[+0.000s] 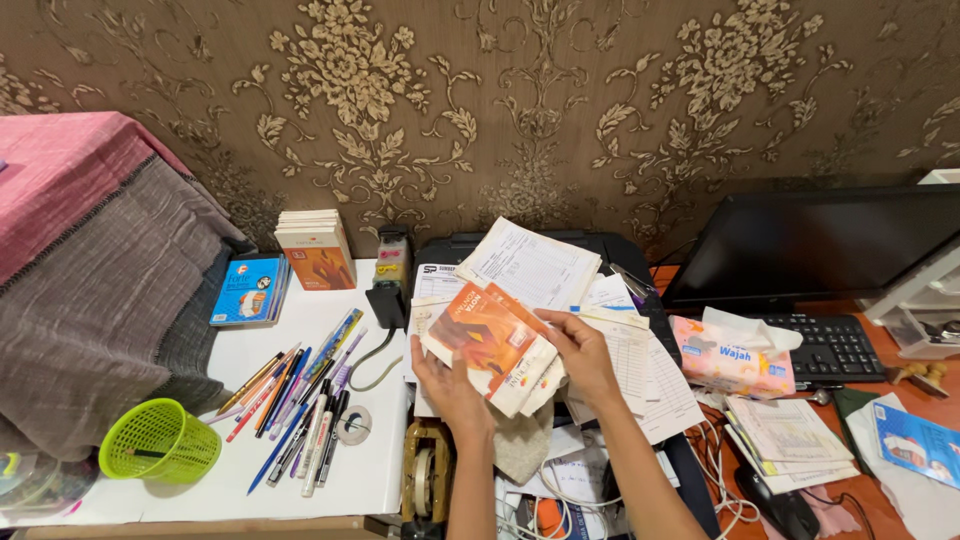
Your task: The person organizes a cluttered desk by stacking small books and notebooks, sorting loose papers, and placing pens and markers into a green pen holder. The person handles items one at a time, aligning stacks and arranging writing tools on the desk surface.
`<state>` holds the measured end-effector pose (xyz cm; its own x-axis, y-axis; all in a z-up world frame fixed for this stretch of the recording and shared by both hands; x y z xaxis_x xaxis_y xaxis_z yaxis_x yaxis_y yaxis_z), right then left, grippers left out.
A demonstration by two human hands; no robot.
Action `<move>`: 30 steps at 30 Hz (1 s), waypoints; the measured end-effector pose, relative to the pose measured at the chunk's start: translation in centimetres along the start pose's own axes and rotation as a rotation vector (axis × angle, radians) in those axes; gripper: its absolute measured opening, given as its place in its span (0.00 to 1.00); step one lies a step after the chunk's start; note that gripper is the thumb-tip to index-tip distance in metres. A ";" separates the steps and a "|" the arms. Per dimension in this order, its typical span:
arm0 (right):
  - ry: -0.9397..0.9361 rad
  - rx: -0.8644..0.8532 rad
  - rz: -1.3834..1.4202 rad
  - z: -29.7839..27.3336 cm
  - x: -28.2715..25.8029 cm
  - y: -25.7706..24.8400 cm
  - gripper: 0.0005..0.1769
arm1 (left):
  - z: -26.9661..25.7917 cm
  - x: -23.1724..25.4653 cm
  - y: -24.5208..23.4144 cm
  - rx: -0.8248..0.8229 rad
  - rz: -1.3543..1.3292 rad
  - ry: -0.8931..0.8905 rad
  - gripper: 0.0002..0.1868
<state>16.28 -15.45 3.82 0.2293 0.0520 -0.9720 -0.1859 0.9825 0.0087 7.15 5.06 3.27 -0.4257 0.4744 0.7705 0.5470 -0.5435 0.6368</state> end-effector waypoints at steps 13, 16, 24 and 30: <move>-0.050 -0.006 0.133 -3.4 -1.7 4.0 0.43 | 0.7 -4.9 -2.1 0.158 -0.244 -0.133 0.40; 0.109 0.078 0.143 -2.5 -1.9 3.0 0.42 | 0.4 -4.0 -1.8 0.129 -0.188 -0.112 0.41; -0.168 -0.068 -0.035 1.7 -8.2 0.8 0.19 | -3.2 4.5 3.0 0.048 0.787 0.227 0.52; -0.271 -0.263 -0.186 2.3 -10.9 0.6 0.15 | -3.5 6.5 5.5 -0.181 0.828 0.250 0.48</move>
<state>15.88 -14.98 14.99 0.5182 -0.0423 -0.8542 -0.3474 0.9023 -0.2554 4.82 2.78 11.88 -0.0999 -0.2743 0.9564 0.6357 -0.7571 -0.1507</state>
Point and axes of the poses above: each hand's wrist, its own z-axis towards the middle knuckle, its own y-axis out of the palm, x = y × z, the point moved 8 cm from there along z, towards the middle knuckle, and after that the axes turned 6 degrees about -y, right-handed, at the moved point
